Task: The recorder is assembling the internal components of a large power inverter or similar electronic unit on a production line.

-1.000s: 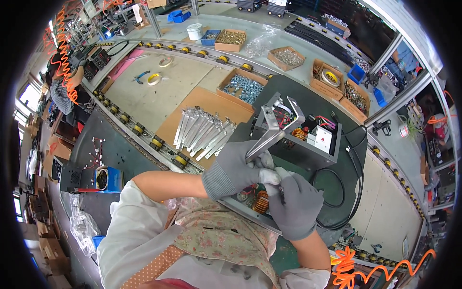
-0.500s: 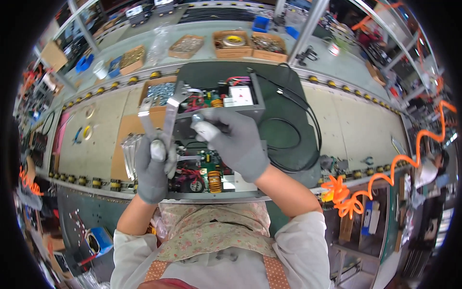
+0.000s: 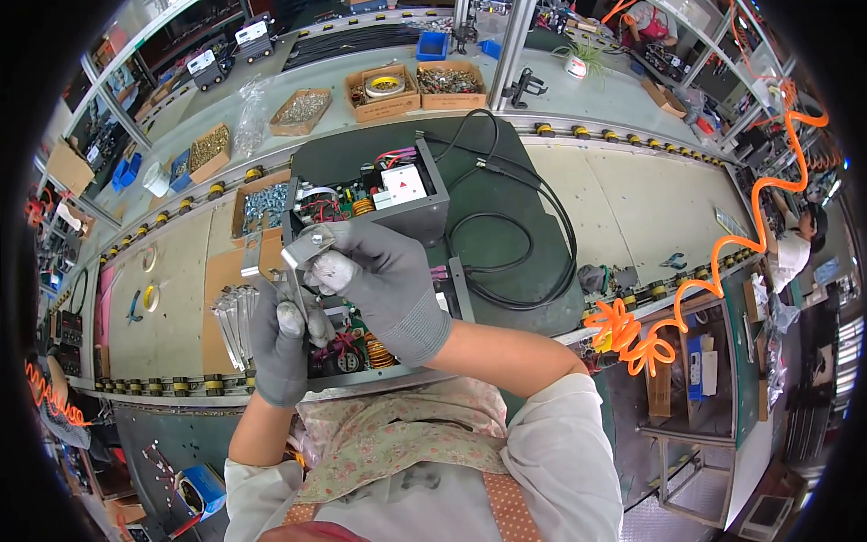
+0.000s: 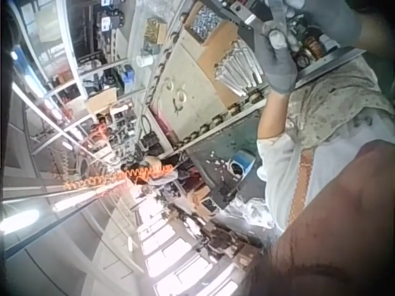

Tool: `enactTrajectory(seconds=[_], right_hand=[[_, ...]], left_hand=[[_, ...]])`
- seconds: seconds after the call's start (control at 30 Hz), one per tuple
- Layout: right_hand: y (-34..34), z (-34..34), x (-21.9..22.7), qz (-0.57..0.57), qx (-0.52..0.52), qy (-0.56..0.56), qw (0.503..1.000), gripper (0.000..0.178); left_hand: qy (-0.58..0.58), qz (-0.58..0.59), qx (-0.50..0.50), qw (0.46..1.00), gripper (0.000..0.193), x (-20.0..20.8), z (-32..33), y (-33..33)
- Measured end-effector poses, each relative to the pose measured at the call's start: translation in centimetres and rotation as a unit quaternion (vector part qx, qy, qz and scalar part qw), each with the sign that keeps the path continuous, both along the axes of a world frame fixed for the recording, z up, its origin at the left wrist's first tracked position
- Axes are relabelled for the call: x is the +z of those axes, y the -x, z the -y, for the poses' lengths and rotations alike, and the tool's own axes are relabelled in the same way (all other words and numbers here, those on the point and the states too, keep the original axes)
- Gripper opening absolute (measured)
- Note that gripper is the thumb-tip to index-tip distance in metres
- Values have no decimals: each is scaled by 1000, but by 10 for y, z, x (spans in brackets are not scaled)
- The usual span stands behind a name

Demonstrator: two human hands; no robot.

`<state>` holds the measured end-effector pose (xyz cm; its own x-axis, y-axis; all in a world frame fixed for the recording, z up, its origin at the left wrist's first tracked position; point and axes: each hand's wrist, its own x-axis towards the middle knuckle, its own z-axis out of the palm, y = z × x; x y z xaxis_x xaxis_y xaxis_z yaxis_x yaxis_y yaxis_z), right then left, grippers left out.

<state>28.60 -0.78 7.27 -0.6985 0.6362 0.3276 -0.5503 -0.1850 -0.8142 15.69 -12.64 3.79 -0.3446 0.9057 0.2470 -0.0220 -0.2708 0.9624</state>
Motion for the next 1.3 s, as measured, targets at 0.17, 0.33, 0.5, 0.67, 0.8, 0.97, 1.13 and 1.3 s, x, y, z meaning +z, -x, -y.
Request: enactTrajectory(seconds=[0.17,0.33,0.5,0.67,0.8,0.97,1.13,1.3], right_hand=[[2,4,-5,-29,-88,-50,994,24],[-5,6,-5,1,-97,-43,994,43],[-11,15,-11,-35,-3,46,998,47],[-13,24,-14,5,-14,83,996,47],[-7,33,-12,-23,-68,88,994,48],[-4,32,-18,-46,-82,29,995,42],[-9,23,-8,-10,-74,-70,995,42],[-10,23,-10,-38,-33,-117,992,36]], left_hand=[[10,6,19,1000,45,7,-2,-12],[10,-37,21,999,44,4,-1,-12],[-16,-43,4,999,44,-1,-4,-21],[-23,-47,12,999,47,-9,-2,-23],[-33,-82,35,995,49,-13,-3,-24],[-12,-91,52,994,51,-19,0,-22],[-4,-118,32,992,47,-19,3,-16],[-33,-158,64,985,44,-13,3,-17]])
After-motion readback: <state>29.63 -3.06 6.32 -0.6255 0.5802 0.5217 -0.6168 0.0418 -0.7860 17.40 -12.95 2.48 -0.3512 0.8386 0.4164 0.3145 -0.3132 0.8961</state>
